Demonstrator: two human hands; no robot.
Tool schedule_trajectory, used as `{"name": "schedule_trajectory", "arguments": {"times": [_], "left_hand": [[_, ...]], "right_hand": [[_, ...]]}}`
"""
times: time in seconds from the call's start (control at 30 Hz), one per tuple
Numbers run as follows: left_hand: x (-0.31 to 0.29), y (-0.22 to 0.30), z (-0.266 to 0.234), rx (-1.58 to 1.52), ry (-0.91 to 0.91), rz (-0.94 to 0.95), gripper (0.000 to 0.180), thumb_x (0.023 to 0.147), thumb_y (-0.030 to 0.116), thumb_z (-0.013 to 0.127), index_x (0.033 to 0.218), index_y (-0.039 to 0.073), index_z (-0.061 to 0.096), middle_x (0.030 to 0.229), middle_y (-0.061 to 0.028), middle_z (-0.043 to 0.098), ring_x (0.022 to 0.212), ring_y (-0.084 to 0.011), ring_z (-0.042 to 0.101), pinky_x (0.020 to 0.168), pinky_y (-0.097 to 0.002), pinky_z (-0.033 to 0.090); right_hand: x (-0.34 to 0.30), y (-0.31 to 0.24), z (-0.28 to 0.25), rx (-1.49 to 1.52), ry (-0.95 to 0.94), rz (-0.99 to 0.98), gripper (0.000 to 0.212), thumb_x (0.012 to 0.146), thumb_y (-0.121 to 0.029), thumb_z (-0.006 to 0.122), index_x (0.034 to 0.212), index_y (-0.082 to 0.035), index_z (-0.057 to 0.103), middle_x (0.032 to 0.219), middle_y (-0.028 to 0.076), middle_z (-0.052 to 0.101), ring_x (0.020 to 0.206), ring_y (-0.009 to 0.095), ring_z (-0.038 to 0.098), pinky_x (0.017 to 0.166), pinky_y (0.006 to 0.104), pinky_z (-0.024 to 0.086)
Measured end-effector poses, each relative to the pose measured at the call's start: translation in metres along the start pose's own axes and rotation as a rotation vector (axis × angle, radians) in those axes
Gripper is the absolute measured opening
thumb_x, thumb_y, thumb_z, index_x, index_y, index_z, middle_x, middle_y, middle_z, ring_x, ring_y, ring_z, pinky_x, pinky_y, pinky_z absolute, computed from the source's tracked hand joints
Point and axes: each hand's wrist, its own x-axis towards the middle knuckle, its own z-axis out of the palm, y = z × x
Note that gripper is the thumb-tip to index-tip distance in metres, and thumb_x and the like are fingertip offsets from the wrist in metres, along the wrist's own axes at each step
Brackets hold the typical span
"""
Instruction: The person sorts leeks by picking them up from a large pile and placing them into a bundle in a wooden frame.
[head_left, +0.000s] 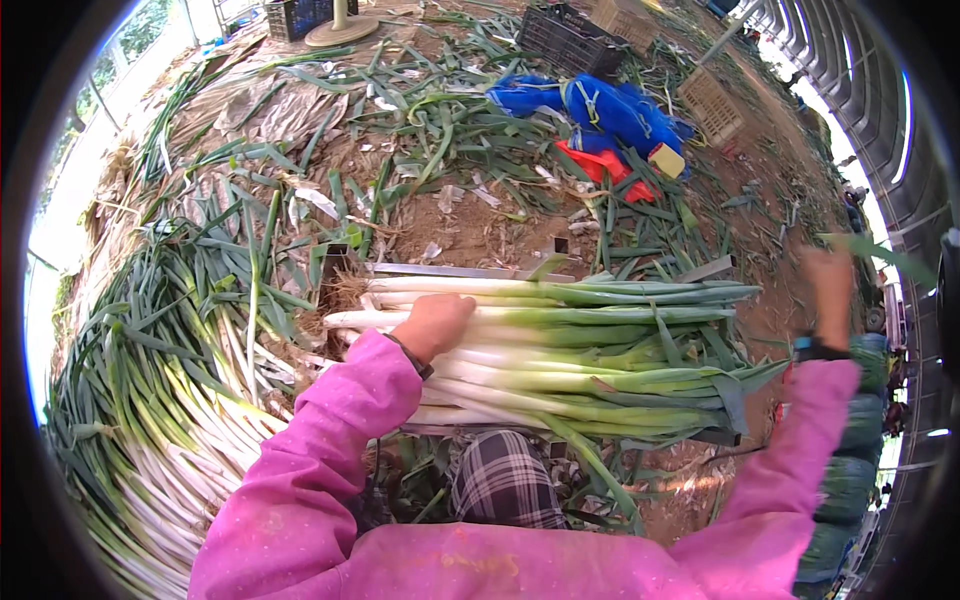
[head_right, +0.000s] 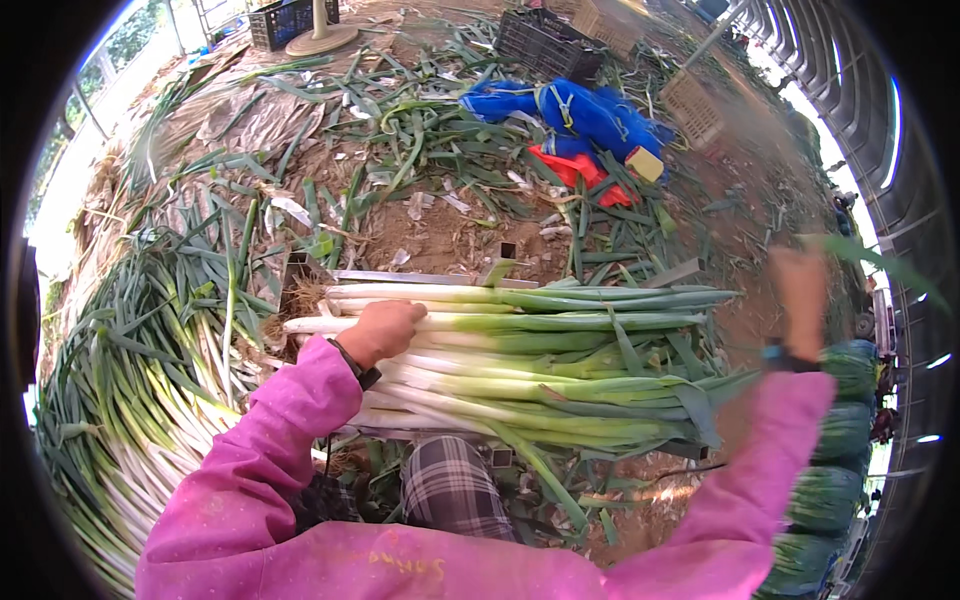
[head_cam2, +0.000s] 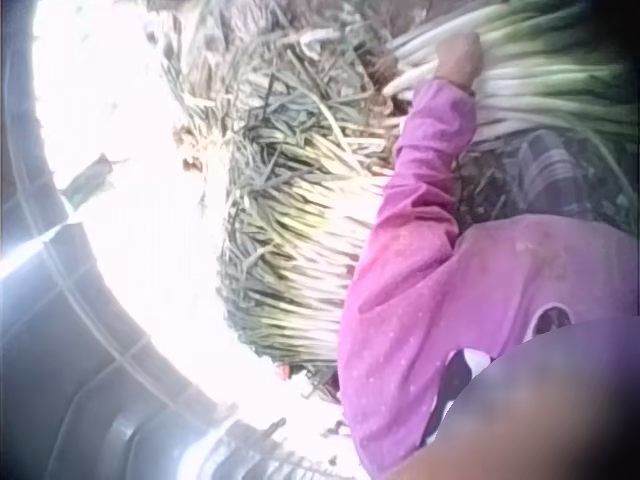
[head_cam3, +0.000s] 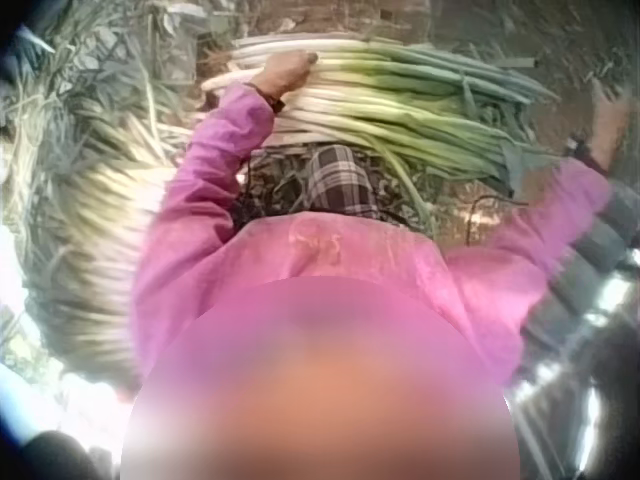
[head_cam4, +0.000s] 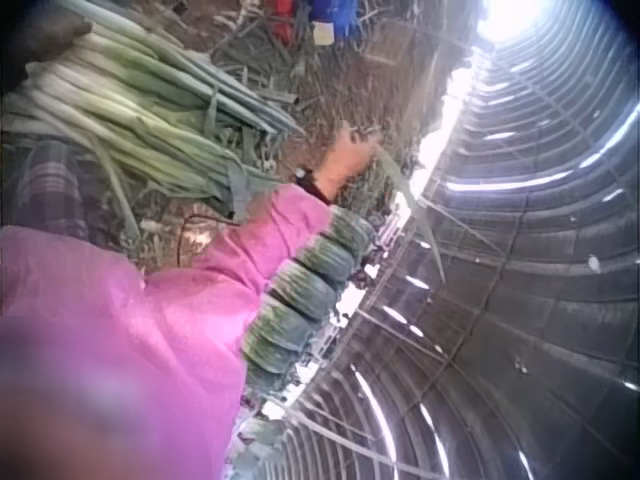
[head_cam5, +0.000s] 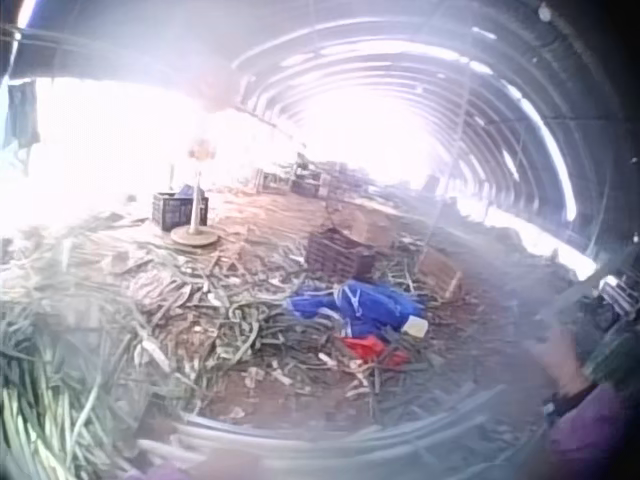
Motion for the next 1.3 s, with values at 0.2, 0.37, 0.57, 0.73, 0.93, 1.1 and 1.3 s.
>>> {"name": "schedule_trajectory", "arguments": {"times": [0.2, 0.37, 0.57, 0.73, 0.93, 1.1, 1.3], "left_hand": [[0.036, 0.024, -0.001, -0.131, 0.627, 0.247, 0.027, 0.078, 0.008, 0.058, 0.105, 0.011, 0.062, 0.092, -0.0118, 0.057, 0.091, -0.0328, 0.056, 0.076, -0.0456, 0.044], [0.045, -0.011, 0.010, -0.026, 0.267, 0.123, 0.030, 0.079, 0.014, 0.063, 0.109, 0.011, 0.063, 0.102, -0.0124, 0.058, 0.100, -0.0322, 0.056, 0.084, -0.0422, 0.047], [-0.007, -0.089, -0.018, 0.169, 0.093, -0.167, 0.035, 0.082, 0.027, 0.062, 0.113, 0.011, 0.060, 0.114, -0.0145, 0.057, 0.111, -0.0313, 0.054, 0.089, -0.0413, 0.048], [-0.036, -0.136, -0.020, 0.176, 0.028, -0.085, 0.019, 0.082, 0.018, 0.058, 0.095, 0.010, 0.070, 0.093, -0.0157, 0.068, 0.093, -0.0325, 0.065, 0.080, -0.0406, 0.052], [-0.023, -0.134, -0.015, 0.268, -0.033, -0.221, 0.021, 0.082, 0.014, 0.056, 0.091, 0.005, 0.072, 0.095, -0.0163, 0.069, 0.090, -0.0310, 0.067, 0.074, -0.0432, 0.054], [-0.044, -0.083, -0.034, 0.429, 0.018, -0.093, 0.023, 0.084, 0.020, 0.053, 0.091, 0.009, 0.072, 0.094, -0.0144, 0.069, 0.089, -0.0321, 0.066, 0.074, -0.0465, 0.052], [-0.084, -0.034, -0.019, 0.188, 0.031, 0.205, 0.031, 0.076, 0.024, 0.066, 0.102, 0.007, 0.059, 0.098, -0.0122, 0.062, 0.095, -0.0317, 0.061, 0.080, -0.0427, 0.050]], "right_hand": [[-0.128, -0.138, 0.172, 0.282, -0.824, -0.365, 0.062, 0.071, -0.018, 0.074, 0.127, -0.008, 0.050, 0.123, 0.018, 0.059, 0.115, 0.034, 0.056, 0.096, 0.0383, 0.044], [-0.132, -0.153, 0.201, -0.029, -0.777, -0.594, 0.048, 0.073, -0.020, 0.069, 0.117, -0.009, 0.055, 0.104, 0.018, 0.064, 0.099, 0.037, 0.060, 0.085, 0.0447, 0.047], [-0.143, -0.172, 0.226, -0.086, -0.753, -0.604, 0.036, 0.072, -0.022, 0.070, 0.107, -0.011, 0.065, 0.104, 0.017, 0.063, 0.101, 0.035, 0.059, 0.086, 0.0439, 0.047], [-0.144, -0.176, 0.241, -0.242, -0.669, -0.763, 0.024, 0.075, -0.016, 0.065, 0.097, -0.013, 0.072, 0.102, 0.015, 0.060, 0.101, 0.034, 0.058, 0.086, 0.0433, 0.047], [-0.137, -0.190, 0.269, -0.268, -0.750, -0.539, 0.024, 0.074, -0.014, 0.063, 0.096, -0.013, 0.073, 0.105, 0.016, 0.062, 0.101, 0.034, 0.060, 0.084, 0.0428, 0.049], [-0.145, -0.193, 0.226, -0.175, -0.724, -0.577, 0.024, 0.071, -0.017, 0.067, 0.093, -0.010, 0.071, 0.097, 0.017, 0.066, 0.095, 0.033, 0.063, 0.081, 0.0426, 0.051], [-0.206, -0.153, 0.133, 0.153, -0.840, -0.490, 0.040, 0.065, -0.023, 0.071, 0.101, -0.008, 0.067, 0.104, 0.015, 0.062, 0.099, 0.033, 0.059, 0.084, 0.0405, 0.048]]}}
